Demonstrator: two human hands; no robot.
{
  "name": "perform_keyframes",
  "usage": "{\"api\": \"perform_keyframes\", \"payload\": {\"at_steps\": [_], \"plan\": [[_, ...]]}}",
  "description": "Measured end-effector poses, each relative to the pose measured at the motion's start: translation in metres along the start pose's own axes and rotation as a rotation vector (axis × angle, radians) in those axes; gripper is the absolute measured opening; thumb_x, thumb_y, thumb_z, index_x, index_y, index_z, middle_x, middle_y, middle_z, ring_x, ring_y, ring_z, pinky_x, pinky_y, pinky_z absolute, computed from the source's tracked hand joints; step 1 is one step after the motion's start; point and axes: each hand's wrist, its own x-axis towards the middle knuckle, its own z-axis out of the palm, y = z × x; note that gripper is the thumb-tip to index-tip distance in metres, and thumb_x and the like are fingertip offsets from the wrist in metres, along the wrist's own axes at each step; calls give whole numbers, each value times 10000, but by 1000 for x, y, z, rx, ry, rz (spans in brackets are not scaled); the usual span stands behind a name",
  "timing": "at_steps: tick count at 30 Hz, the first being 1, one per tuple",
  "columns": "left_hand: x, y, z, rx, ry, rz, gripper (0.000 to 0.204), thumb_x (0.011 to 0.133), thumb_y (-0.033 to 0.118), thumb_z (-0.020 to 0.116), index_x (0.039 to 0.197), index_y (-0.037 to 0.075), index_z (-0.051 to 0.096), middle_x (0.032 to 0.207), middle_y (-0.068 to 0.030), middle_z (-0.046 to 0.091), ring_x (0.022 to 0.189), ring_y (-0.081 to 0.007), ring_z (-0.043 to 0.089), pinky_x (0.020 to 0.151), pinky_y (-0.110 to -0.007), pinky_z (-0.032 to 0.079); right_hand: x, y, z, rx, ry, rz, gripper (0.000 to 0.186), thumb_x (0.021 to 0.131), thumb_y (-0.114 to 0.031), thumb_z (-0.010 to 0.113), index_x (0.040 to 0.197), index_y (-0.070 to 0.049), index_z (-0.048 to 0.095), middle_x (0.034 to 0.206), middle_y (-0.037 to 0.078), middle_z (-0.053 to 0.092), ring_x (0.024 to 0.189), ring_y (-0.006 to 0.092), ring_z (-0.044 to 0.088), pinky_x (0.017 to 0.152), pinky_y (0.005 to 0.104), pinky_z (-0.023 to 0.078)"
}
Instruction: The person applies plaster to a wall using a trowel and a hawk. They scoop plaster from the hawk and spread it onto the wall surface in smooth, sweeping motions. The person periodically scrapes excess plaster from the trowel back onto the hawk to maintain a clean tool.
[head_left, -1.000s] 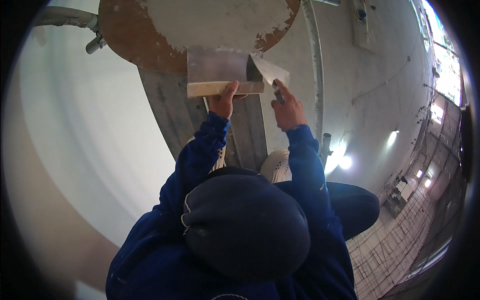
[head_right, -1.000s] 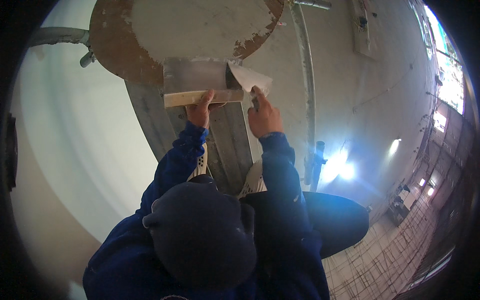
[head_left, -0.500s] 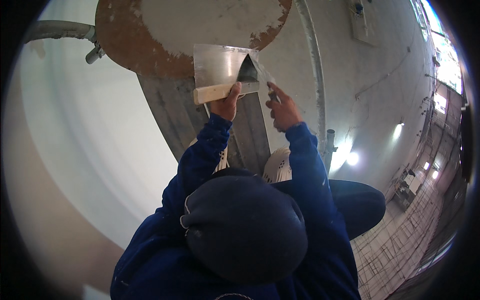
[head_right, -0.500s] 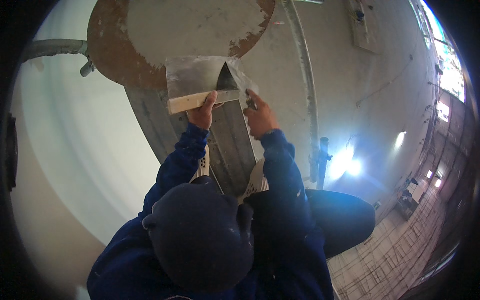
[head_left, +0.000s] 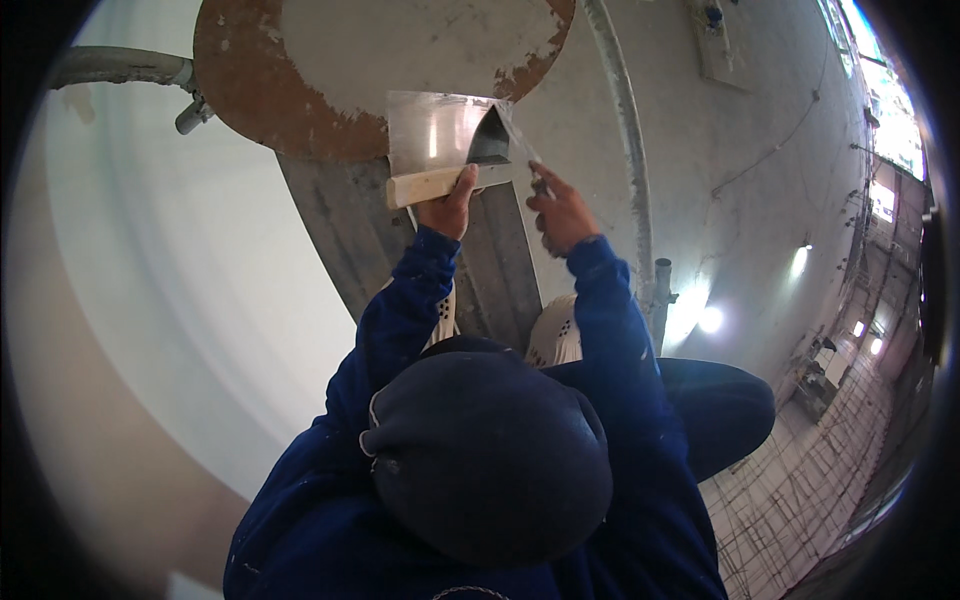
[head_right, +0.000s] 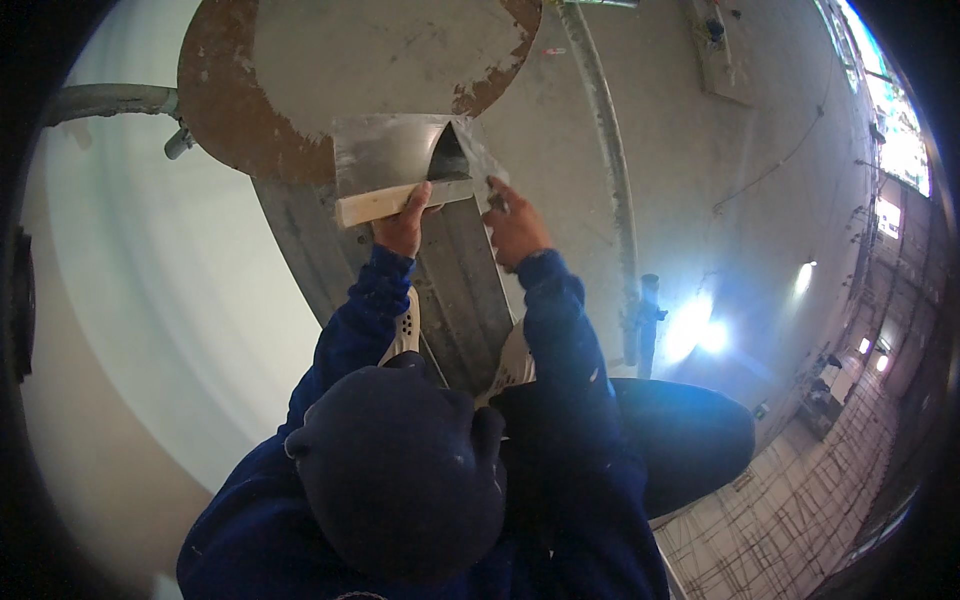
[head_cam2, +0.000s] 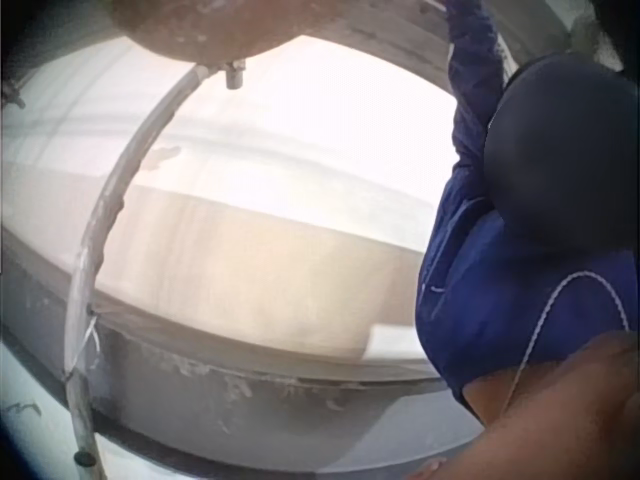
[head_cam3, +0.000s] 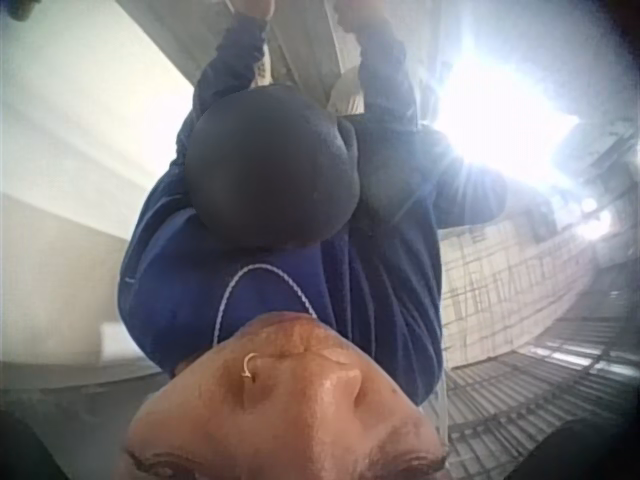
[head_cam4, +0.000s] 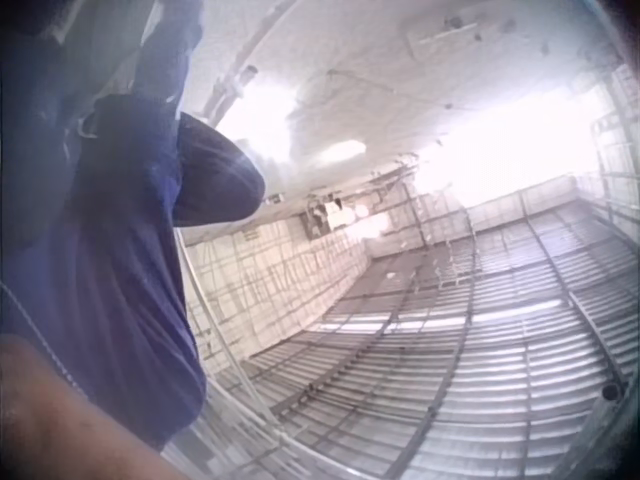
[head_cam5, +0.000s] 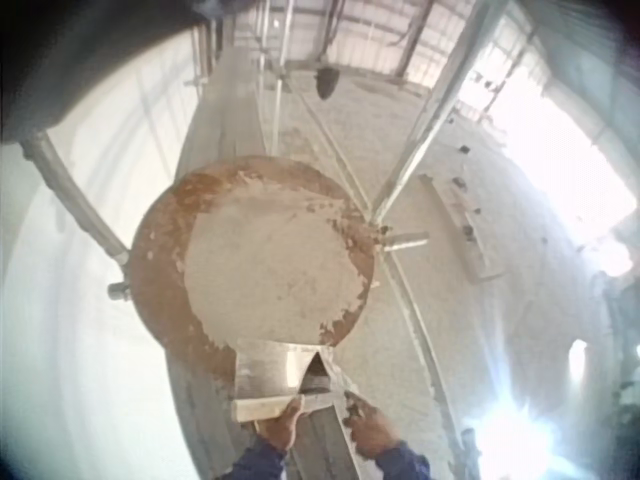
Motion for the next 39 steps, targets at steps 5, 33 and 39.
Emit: {"api": "perform_keyframes", "payload": {"at_steps": [5,33,39], "plan": [[2,-1,1,9,-7,13,301,806,163,667,1020,-10,547,959,-72,590,827,-130,584,726,-264,495,12,11,-5,-169,-35,-187,556,750,-108,541,1292,-187,445,1031,196,607,883,264,627,766,342,476],[21,120,-1,-564,113,137,180,737,28,613,893,94,551,827,1,551,785,-136,557,746,-345,479,-101,-66,-48,-132,-120,-278,584,752,-78,550,1305,-233,448,828,103,612,584,161,537,601,308,466],[12,126,3,-542,115,115,128,730,77,634,837,87,565,845,-5,546,813,-143,545,775,-343,447,-100,-50,-35,-159,-22,-430,586,750,-70,553,1303,-232,441,1017,197,610,823,286,608,785,372,454]]}}
